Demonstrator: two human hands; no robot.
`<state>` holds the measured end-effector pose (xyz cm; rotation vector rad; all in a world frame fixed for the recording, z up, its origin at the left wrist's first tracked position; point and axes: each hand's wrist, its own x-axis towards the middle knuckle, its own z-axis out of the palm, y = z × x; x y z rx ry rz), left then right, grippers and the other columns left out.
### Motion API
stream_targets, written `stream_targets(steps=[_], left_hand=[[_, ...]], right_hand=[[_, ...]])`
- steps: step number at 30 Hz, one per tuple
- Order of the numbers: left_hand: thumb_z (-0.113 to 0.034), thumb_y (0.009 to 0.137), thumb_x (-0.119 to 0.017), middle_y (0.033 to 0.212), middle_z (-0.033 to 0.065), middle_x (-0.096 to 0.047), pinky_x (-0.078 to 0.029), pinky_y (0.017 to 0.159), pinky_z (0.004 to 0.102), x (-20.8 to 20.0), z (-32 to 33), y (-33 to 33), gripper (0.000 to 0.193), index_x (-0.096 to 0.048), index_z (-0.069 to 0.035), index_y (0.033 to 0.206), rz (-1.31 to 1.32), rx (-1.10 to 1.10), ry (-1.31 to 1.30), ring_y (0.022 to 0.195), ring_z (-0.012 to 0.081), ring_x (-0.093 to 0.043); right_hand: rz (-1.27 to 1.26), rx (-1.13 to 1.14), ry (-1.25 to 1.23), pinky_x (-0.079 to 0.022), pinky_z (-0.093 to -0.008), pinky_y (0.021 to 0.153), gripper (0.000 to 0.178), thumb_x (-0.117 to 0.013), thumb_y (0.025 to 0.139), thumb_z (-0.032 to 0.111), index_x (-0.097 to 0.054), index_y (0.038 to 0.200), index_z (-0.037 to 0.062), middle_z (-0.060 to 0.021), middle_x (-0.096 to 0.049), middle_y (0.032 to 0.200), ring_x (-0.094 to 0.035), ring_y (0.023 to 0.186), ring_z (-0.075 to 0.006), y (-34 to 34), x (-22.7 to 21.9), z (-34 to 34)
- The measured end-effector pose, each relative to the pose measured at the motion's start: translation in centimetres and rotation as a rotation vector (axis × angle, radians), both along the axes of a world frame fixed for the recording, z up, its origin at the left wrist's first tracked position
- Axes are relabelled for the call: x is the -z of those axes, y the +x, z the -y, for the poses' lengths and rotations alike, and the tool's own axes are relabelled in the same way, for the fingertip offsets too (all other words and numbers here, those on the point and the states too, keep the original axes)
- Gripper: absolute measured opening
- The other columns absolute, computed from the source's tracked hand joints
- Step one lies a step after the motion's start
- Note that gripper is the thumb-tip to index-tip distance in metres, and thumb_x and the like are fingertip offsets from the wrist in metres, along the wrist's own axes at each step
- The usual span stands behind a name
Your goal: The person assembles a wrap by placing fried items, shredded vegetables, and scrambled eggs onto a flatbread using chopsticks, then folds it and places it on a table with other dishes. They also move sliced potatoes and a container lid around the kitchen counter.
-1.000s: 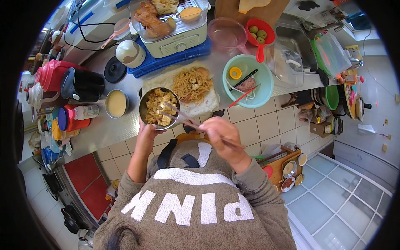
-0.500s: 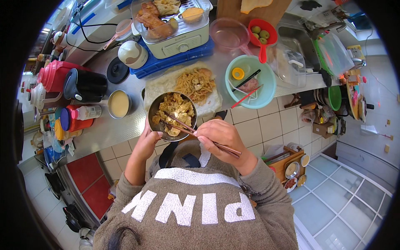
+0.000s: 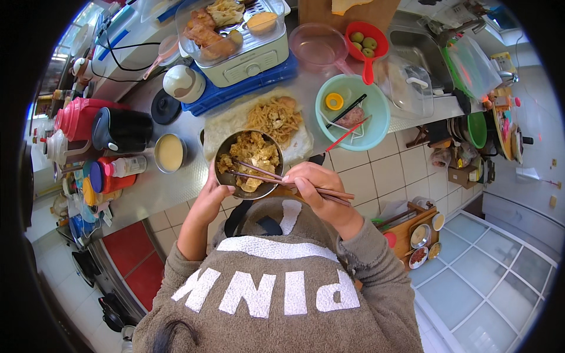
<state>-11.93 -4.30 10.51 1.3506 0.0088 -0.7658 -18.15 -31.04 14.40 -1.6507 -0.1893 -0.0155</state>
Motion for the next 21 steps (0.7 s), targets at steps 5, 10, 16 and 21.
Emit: stream_targets(steps=[5,10,16,21], left_hand=[[-0.003,0.079,-0.052,0.139,0.0098,-0.041,-0.051,0.076,0.0287,-0.4,0.7,0.3,0.090,-0.008,-0.011,0.158,0.011,0.037,0.033,0.102,0.0165,-0.053],[-0.002,0.080,-0.052,0.140,0.0108,-0.040,-0.053,0.076,0.0286,0.2,2.2,0.5,0.089,-0.008,-0.012,0.157,-0.054,-0.005,0.080,0.104,0.0190,-0.056],[-0.003,0.084,-0.050,0.128,0.0142,-0.050,-0.054,0.069,0.0288,0.9,4.1,0.9,0.085,-0.006,-0.015,0.155,-0.120,-0.032,0.130,0.088,0.0205,-0.064],[-0.006,0.086,-0.049,0.124,0.0139,-0.054,-0.054,0.068,0.0283,3.1,3.4,1.0,0.080,-0.008,-0.016,0.154,-0.211,0.003,0.121,0.079,0.0205,-0.065]], right_hand=[[0.031,0.063,0.046,-0.051,-0.0331,0.081,0.027,-0.050,0.100,0.018,-0.065,0.094,-0.0036,-0.0147,-0.067,0.094,-0.066,0.088,-0.0240,-0.3,2.0,0.4],[-0.103,0.215,0.235,-0.052,-0.0399,0.089,0.035,-0.045,0.104,0.026,-0.063,0.095,-0.0028,-0.0176,-0.067,0.094,-0.068,0.092,-0.0289,-1.1,5.1,0.3],[-0.093,0.354,0.436,-0.053,-0.0415,0.087,0.038,-0.042,0.105,0.030,-0.060,0.095,-0.0023,-0.0186,-0.067,0.094,-0.069,0.089,-0.0295,-1.5,7.1,-0.2],[-0.092,0.426,0.452,-0.053,-0.0410,0.087,0.040,-0.041,0.105,0.031,-0.060,0.097,-0.0025,-0.0183,-0.069,0.093,-0.069,0.088,-0.0277,-1.6,8.4,0.4]])
